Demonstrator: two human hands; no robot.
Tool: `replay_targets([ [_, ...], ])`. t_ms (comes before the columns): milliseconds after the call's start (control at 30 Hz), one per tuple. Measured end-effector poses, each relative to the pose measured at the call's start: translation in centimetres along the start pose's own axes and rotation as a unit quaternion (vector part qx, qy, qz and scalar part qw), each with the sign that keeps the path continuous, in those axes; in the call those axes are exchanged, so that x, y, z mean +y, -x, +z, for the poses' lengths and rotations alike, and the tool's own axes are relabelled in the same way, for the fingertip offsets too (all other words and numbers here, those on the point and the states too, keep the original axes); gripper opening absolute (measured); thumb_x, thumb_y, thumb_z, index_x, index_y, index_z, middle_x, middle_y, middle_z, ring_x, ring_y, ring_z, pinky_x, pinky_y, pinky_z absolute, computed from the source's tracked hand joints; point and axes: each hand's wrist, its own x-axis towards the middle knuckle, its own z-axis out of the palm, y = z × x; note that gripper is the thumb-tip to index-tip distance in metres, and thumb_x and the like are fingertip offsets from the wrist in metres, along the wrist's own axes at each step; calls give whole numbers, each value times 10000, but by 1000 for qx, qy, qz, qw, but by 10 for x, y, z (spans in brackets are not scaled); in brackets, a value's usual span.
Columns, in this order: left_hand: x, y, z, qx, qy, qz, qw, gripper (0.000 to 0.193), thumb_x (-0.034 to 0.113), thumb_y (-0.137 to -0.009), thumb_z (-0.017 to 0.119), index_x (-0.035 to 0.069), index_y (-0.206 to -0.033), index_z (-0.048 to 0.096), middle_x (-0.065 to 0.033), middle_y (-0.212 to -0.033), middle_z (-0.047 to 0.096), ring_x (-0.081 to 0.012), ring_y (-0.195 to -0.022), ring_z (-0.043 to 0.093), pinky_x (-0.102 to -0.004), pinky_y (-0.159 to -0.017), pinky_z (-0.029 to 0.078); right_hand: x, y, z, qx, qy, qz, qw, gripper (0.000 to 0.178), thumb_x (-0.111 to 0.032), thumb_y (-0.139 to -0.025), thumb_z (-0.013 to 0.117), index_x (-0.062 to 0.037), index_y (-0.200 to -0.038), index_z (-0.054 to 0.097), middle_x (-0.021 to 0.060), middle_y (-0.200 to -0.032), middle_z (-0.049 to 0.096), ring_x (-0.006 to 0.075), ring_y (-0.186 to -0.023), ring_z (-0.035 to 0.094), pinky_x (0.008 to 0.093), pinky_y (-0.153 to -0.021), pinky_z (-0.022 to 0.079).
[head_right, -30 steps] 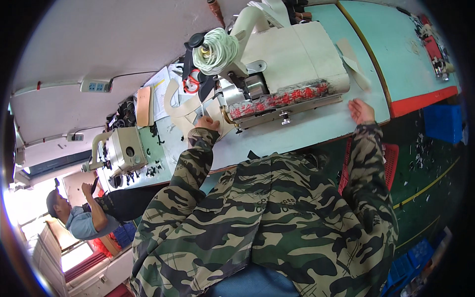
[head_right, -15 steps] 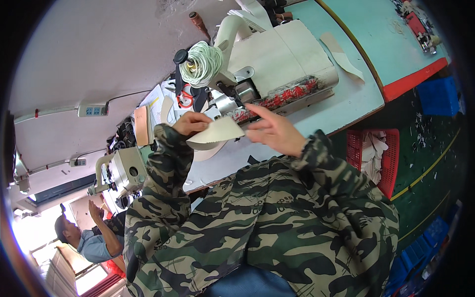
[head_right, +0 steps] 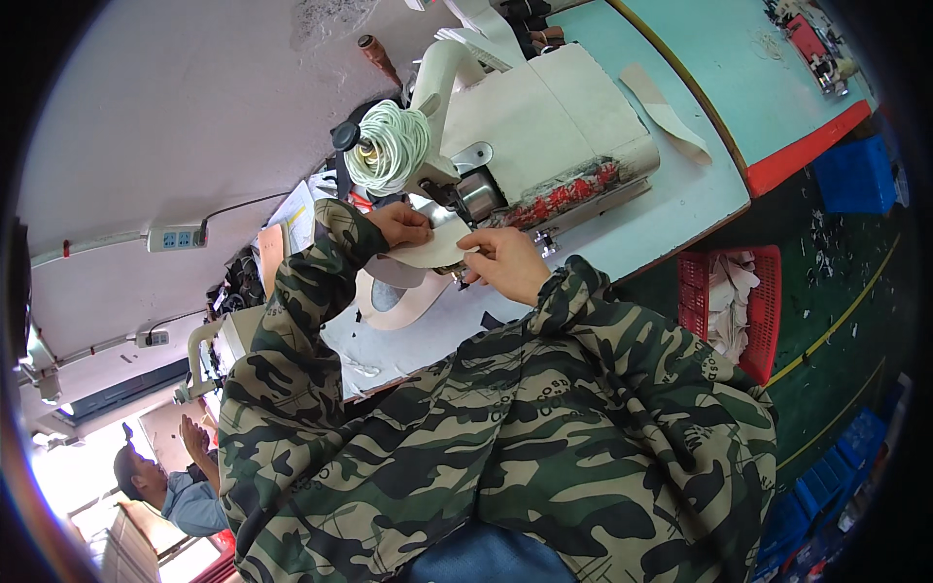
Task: The person feeds curved shoe components through a skiving machine, then fits, folds, and stacks the pieces together by hand.
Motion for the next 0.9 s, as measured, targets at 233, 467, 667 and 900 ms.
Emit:
replay_targets([
  [233, 26, 8, -5, 35, -23, -75, 996, 243, 285, -843, 543, 67, -879, 646, -2, -671, 559, -87, -579, 520, -250, -531, 425, -2, -1, 2, 11, -33, 10, 999, 305, -87, -853, 530, 68, -1115, 532, 105, -875, 616, 144, -733, 626, 237, -584, 495],
  [467, 62, 29, 3, 91, -96, -42, 990, 280, 286, -836, 543, 65, -979, 638, -40, -830, 625, -139, -766, 563, -295, -721, 443, 1, 3, 2, 0, -32, 16, 999, 322, -77, -851, 535, 65, -1139, 509, 106, -926, 608, 145, -756, 622, 241, -593, 490],
  [667, 90, 44, 4, 63, -159, -89, 981, 393, 369, -889, 487, 94, -1155, 577, -35, -1026, 605, -129, -927, 543, -278, -872, 391, 5, 3, 4, 12, -37, -5, 999, 346, -95, -822, 548, 77, -1121, 520, 115, -919, 620, 136, -730, 626, 243, -566, 487],
  [900, 69, 37, 6, 109, -136, -29, 984, 274, 262, -846, 533, 44, -980, 629, -52, -834, 627, -150, -746, 562, -298, -717, 437, 2, 4, 4, -2, -24, 12, 1000, 331, -80, -852, 532, 58, -1150, 498, 99, -952, 609, 132, -753, 616, 242, -601, 478],
])
